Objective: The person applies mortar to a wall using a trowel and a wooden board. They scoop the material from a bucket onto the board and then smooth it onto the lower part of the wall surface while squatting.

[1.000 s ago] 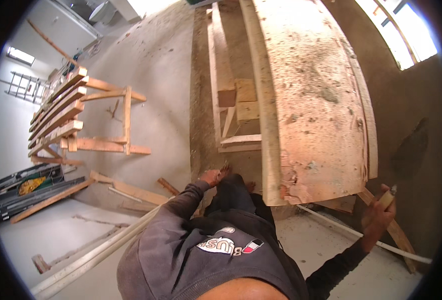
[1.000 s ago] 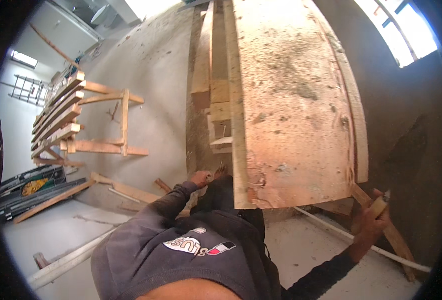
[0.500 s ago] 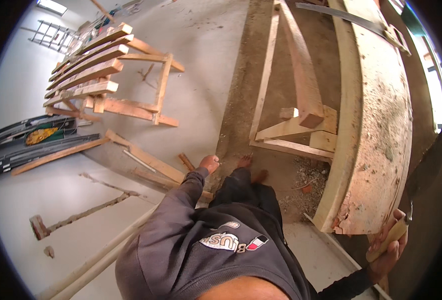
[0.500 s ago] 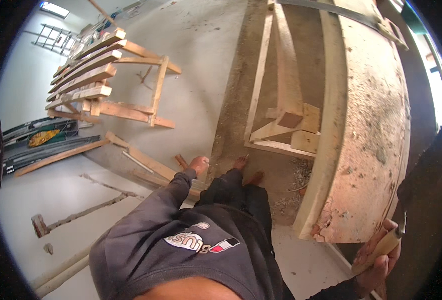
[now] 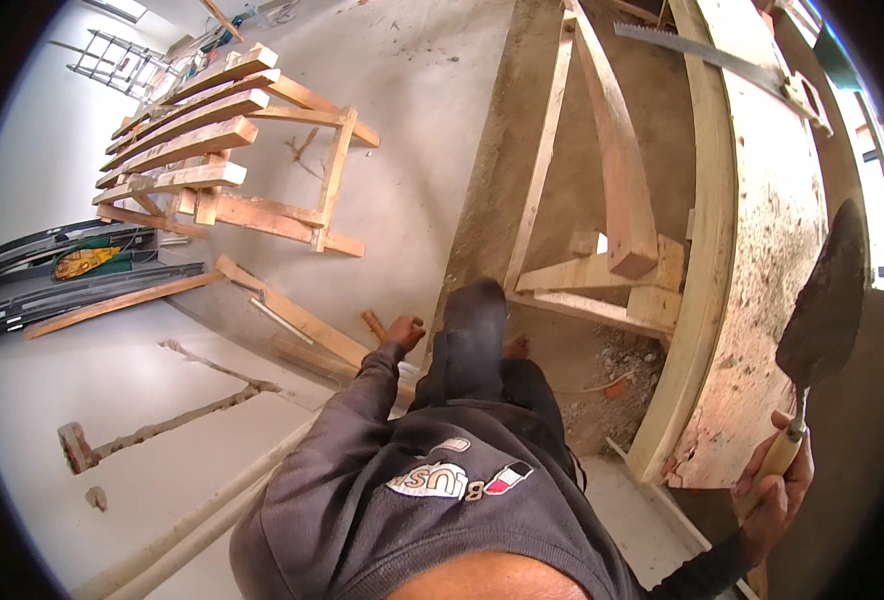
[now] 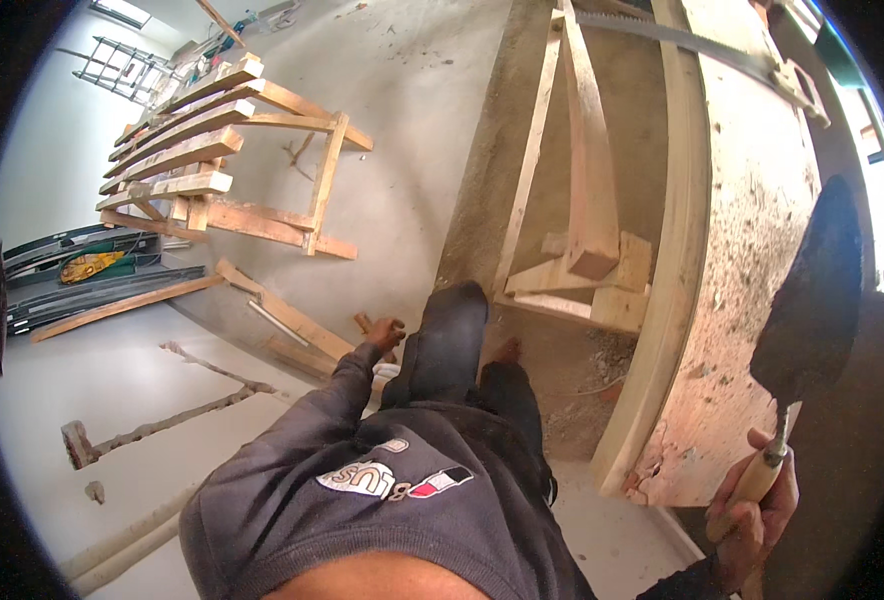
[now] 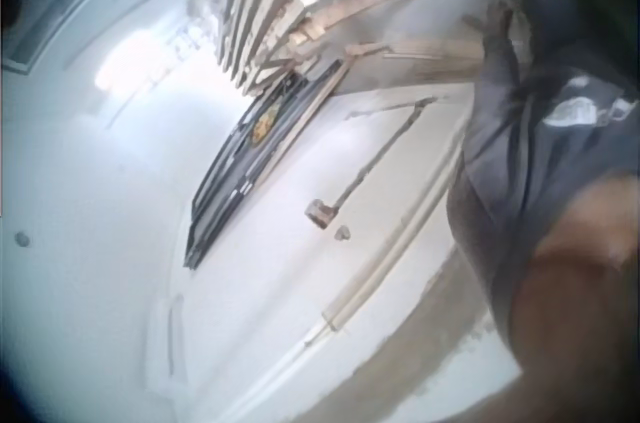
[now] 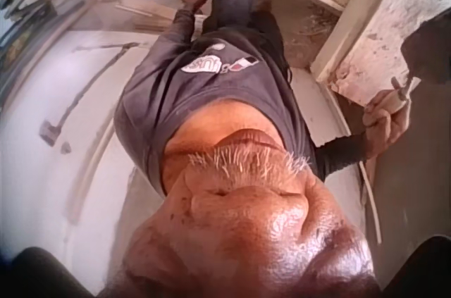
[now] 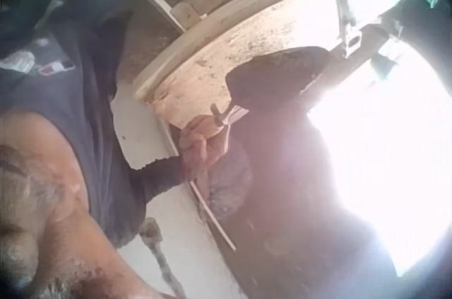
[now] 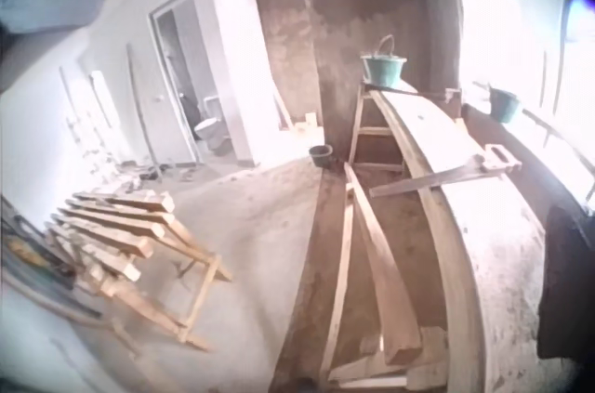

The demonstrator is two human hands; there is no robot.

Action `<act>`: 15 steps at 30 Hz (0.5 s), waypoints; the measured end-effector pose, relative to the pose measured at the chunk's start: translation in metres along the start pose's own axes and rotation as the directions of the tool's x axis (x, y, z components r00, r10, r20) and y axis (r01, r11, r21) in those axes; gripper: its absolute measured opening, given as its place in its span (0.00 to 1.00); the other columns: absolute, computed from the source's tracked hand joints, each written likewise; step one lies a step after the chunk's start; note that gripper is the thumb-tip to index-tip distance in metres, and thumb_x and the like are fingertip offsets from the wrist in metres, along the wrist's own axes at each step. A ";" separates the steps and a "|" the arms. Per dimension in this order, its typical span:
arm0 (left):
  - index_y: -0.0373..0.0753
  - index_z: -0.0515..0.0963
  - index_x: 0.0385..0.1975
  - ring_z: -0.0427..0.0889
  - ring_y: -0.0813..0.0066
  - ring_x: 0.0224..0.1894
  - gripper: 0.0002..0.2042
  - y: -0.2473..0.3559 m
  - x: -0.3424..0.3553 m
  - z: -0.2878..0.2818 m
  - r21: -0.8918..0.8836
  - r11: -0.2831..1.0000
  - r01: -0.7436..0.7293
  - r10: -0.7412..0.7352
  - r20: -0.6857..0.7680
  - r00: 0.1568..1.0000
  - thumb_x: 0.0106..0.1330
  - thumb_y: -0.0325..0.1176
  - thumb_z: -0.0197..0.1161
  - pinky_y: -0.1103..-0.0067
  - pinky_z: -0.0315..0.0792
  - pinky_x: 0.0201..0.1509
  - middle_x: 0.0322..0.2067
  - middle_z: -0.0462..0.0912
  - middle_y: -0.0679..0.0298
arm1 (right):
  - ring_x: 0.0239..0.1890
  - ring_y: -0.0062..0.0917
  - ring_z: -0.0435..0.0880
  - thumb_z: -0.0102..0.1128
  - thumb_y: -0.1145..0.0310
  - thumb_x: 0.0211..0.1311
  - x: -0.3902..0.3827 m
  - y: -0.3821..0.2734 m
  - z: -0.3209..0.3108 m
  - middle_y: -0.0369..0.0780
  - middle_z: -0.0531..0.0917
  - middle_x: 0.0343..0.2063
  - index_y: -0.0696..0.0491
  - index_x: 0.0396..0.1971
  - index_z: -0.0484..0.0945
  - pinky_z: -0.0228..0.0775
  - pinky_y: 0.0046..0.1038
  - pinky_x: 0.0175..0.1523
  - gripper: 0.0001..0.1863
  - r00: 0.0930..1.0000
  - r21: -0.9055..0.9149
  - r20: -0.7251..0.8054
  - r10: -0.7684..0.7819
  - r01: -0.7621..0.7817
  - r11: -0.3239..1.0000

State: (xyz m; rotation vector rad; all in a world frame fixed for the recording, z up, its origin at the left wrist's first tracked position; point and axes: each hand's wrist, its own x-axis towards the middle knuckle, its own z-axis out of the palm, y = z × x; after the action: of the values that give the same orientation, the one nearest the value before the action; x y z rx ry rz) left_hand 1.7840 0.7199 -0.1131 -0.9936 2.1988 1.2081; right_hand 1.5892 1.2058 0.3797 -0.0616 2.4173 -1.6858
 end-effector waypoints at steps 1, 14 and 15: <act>0.37 0.81 0.38 0.78 0.51 0.45 0.16 -0.002 0.005 0.003 0.011 1.000 0.001 -0.001 0.013 1.000 0.51 0.38 0.64 0.67 0.71 0.51 0.40 0.80 0.47 | 0.14 0.12 0.68 0.64 0.48 0.50 0.002 -0.007 0.001 0.34 0.71 0.18 0.67 0.53 0.65 0.59 0.13 0.18 0.41 1.000 -0.025 0.010 0.021 -0.020 0.999; 0.37 0.81 0.36 0.79 0.50 0.43 0.16 0.039 0.109 -0.106 0.142 0.990 0.017 -0.014 -0.021 1.000 0.51 0.40 0.61 0.65 0.72 0.48 0.37 0.81 0.48 | 0.22 0.28 0.80 0.61 0.70 0.49 0.070 -0.127 0.121 0.41 0.83 0.23 0.49 0.43 0.82 0.74 0.25 0.33 0.18 0.936 -0.713 0.074 0.345 -0.192 0.674; 0.37 0.81 0.36 0.79 0.50 0.43 0.15 0.049 0.130 -0.102 0.082 0.995 -0.051 0.055 -0.050 0.997 0.51 0.39 0.60 0.65 0.72 0.48 0.37 0.81 0.47 | 0.23 0.25 0.78 0.60 0.71 0.42 0.075 -0.145 0.149 0.40 0.81 0.23 0.53 0.42 0.80 0.72 0.24 0.33 0.21 0.928 -0.684 0.070 0.366 -0.223 0.695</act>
State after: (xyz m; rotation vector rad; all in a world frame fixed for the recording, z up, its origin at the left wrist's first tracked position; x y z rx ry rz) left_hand 1.6595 0.6018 -0.1199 -0.9500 2.3088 1.1190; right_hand 1.5316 1.0066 0.4554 0.0560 2.5611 -0.5775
